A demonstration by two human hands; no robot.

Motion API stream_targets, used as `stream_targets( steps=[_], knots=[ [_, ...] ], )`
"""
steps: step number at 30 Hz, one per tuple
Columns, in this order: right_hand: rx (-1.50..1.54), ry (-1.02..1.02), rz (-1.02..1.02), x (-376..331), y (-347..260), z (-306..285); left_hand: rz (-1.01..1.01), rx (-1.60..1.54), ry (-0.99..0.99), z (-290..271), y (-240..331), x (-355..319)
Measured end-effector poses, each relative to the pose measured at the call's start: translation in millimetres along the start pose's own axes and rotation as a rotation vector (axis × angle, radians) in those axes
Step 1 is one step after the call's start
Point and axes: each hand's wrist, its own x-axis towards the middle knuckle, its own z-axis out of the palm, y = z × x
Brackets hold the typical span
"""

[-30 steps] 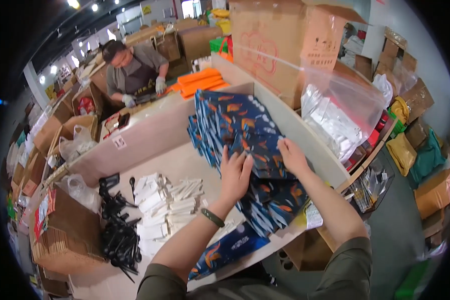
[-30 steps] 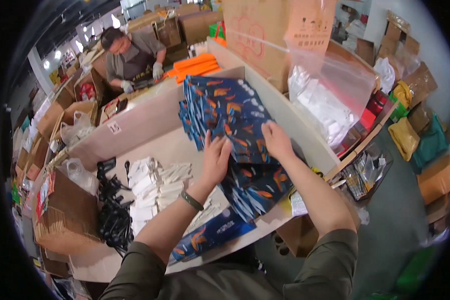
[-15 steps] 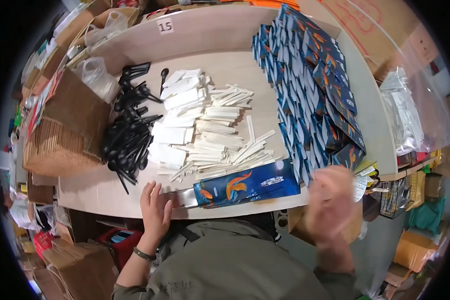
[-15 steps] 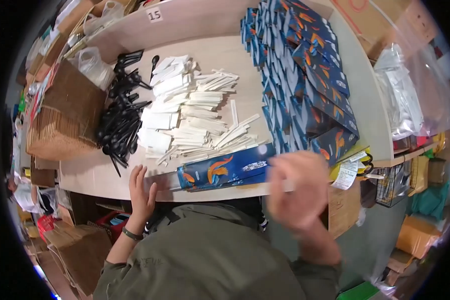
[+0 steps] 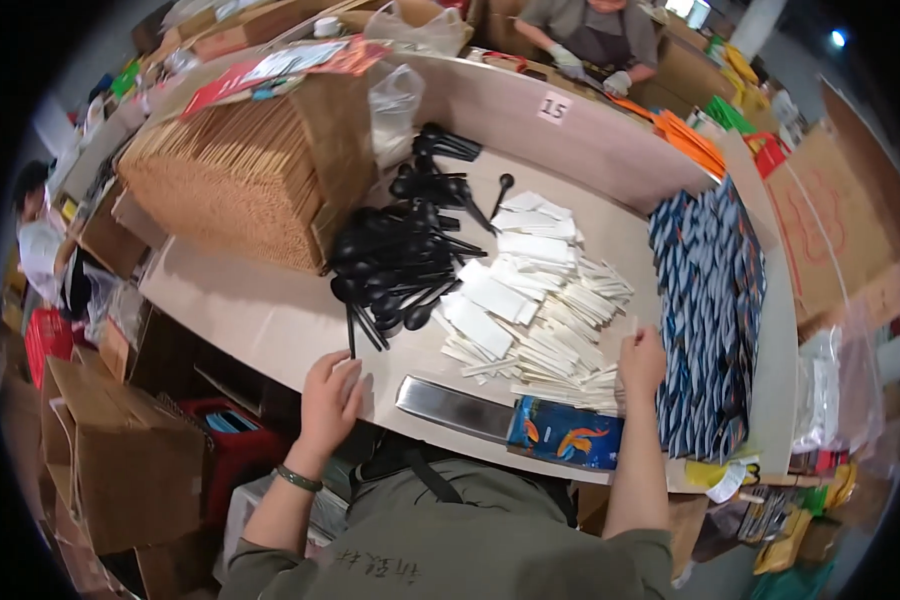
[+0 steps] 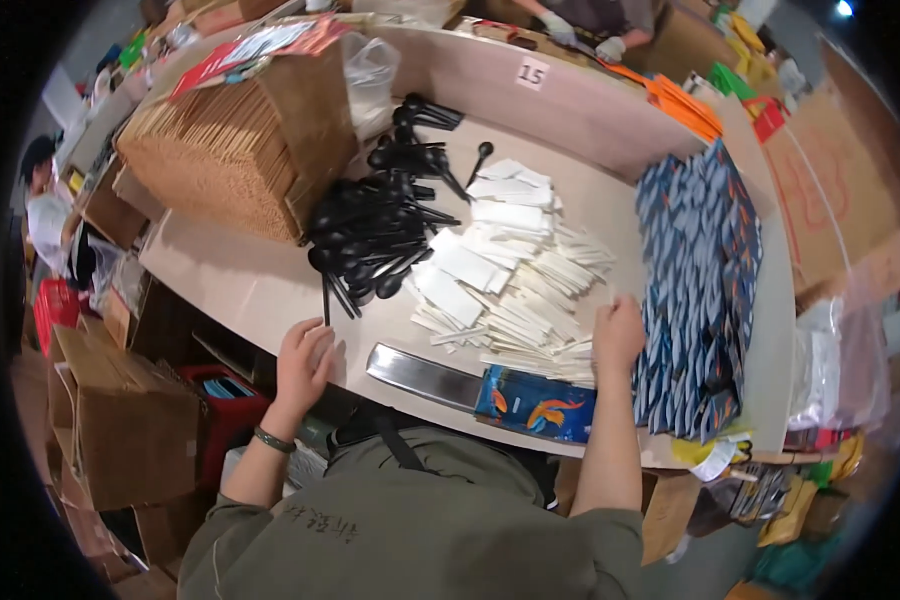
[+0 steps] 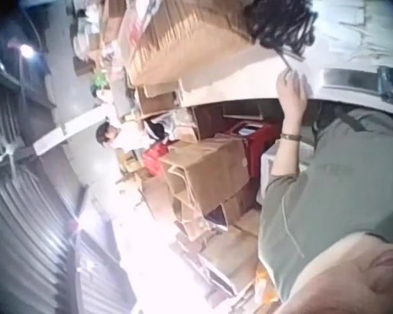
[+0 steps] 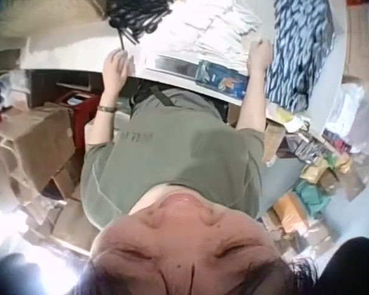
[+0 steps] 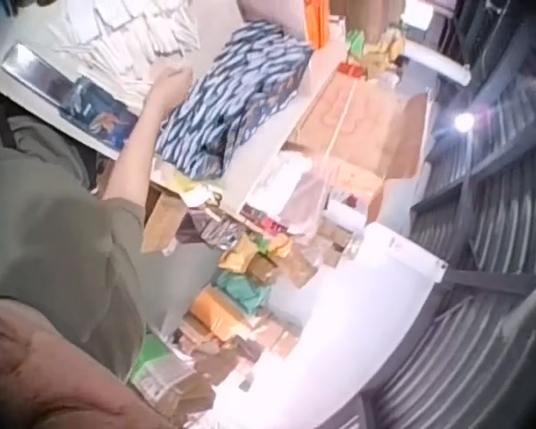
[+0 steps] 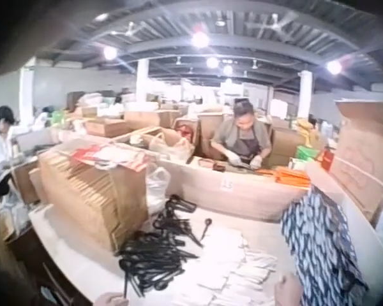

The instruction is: Sorting individual pieces of plastic cutlery and placing them into a tray for packaging.

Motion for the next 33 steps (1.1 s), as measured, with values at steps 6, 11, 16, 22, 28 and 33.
stream_targets(
  steps=[6,11,16,22,28,33],
  knots=[
    [0.465,-0.277,-0.589,-16.7,-126.0,8.3,0.181,-0.029,-0.01,26.9,4.7,81.0],
    [-0.004,-0.545,-0.674,-19.3,-158.9,40.2,0.136,0.033,-0.114,64.2,13.4,132.4],
    [0.174,-0.588,-0.504,-7.1,-151.5,32.4,-0.047,-0.058,-0.266,62.8,12.4,137.7],
    [0.371,-0.623,-0.582,-58.8,-154.9,-18.0,-0.038,-0.082,-0.063,40.3,12.7,125.1],
    [0.175,-0.754,-0.824,-110.6,-138.4,-13.1,0.0,-0.31,-0.19,30.4,38.9,70.3],
    [0.39,-0.711,-0.537,-125.3,-149.1,5.4,-0.003,-0.443,-0.238,43.7,63.1,41.0]
  ],
)
